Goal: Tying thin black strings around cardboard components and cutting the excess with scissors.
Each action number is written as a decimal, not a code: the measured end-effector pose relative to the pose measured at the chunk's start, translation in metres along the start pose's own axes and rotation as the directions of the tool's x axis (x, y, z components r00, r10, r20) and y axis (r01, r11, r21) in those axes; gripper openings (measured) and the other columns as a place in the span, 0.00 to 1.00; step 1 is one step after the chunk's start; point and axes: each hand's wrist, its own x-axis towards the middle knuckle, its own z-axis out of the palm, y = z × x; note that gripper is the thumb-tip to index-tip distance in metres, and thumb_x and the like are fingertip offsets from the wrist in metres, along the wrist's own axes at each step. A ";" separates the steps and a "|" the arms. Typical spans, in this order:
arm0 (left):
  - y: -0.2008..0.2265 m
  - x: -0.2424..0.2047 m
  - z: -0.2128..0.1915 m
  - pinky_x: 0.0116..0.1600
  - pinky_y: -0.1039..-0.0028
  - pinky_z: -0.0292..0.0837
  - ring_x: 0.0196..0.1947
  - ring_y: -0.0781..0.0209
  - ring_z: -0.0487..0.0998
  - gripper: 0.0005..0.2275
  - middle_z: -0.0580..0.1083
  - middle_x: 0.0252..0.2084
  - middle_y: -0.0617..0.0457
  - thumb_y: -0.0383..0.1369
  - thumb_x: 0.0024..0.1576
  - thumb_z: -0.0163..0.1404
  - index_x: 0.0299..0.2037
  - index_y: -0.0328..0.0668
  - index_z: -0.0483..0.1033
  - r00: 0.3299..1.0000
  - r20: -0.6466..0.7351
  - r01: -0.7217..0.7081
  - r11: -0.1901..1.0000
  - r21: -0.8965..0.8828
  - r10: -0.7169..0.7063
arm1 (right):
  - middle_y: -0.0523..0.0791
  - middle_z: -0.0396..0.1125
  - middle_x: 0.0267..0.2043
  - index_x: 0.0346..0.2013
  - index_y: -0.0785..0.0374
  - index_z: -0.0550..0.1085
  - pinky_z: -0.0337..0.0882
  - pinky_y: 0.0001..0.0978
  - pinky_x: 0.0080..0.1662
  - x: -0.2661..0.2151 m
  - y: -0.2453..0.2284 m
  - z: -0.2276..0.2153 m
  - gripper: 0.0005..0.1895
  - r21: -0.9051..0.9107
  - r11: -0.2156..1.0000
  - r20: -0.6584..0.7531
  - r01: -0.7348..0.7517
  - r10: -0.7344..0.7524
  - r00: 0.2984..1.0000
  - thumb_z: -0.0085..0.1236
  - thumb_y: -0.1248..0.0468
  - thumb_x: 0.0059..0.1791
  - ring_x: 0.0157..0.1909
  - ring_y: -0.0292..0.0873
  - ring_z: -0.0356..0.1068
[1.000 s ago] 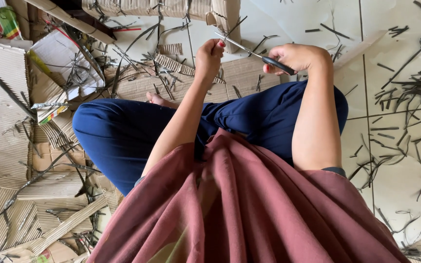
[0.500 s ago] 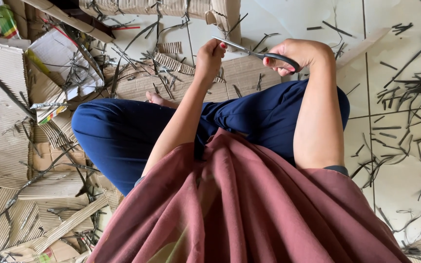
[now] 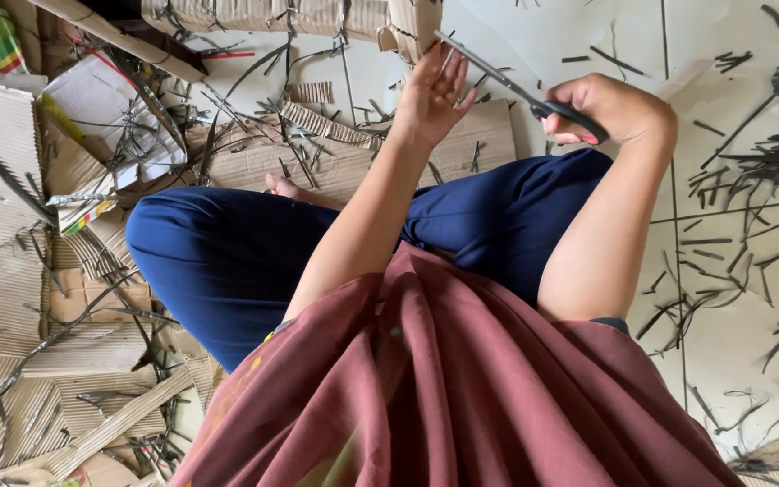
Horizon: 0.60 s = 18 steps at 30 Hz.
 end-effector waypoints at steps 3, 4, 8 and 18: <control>-0.006 0.015 -0.007 0.60 0.53 0.64 0.52 0.63 0.76 0.15 0.78 0.51 0.55 0.38 0.59 0.55 0.54 0.41 0.77 0.986 -0.141 -0.108 0.984 -0.139 0.089 | 0.45 0.66 0.22 0.30 0.67 0.76 0.59 0.27 0.28 0.002 -0.006 0.005 0.09 -0.123 0.992 0.008 -0.025 0.026 1.000 0.47 0.78 0.44 0.22 0.36 0.59; -0.006 0.013 -0.008 0.60 0.56 0.64 0.51 0.65 0.77 0.13 0.80 0.49 0.58 0.38 0.60 0.55 0.52 0.42 0.79 0.987 -0.132 -0.108 0.987 -0.116 0.092 | 0.45 0.68 0.24 0.35 0.67 0.78 0.59 0.26 0.28 0.002 -0.009 0.006 0.11 -0.193 0.974 -0.052 -0.121 0.113 0.992 0.47 0.77 0.45 0.23 0.36 0.60; 0.002 -0.015 -0.016 0.65 0.58 0.61 0.59 0.53 0.75 0.12 0.79 0.49 0.43 0.33 0.59 0.56 0.51 0.37 0.78 0.984 -0.130 -0.114 0.993 0.040 0.119 | 0.43 0.73 0.27 0.41 0.62 0.83 0.60 0.25 0.31 0.004 0.000 0.001 0.11 -0.322 0.894 -0.165 -0.310 0.270 0.949 0.53 0.72 0.50 0.27 0.33 0.65; 0.027 -0.069 -0.003 0.49 0.78 0.65 0.46 0.72 0.80 0.06 0.83 0.41 0.56 0.35 0.62 0.52 0.38 0.44 0.80 0.928 -0.122 -0.201 0.749 0.631 0.352 | 0.41 0.79 0.38 0.42 0.54 0.84 0.66 0.33 0.41 0.027 -0.019 0.026 0.14 -0.653 0.694 -0.134 -0.304 0.289 0.948 0.68 0.50 0.48 0.36 0.40 0.71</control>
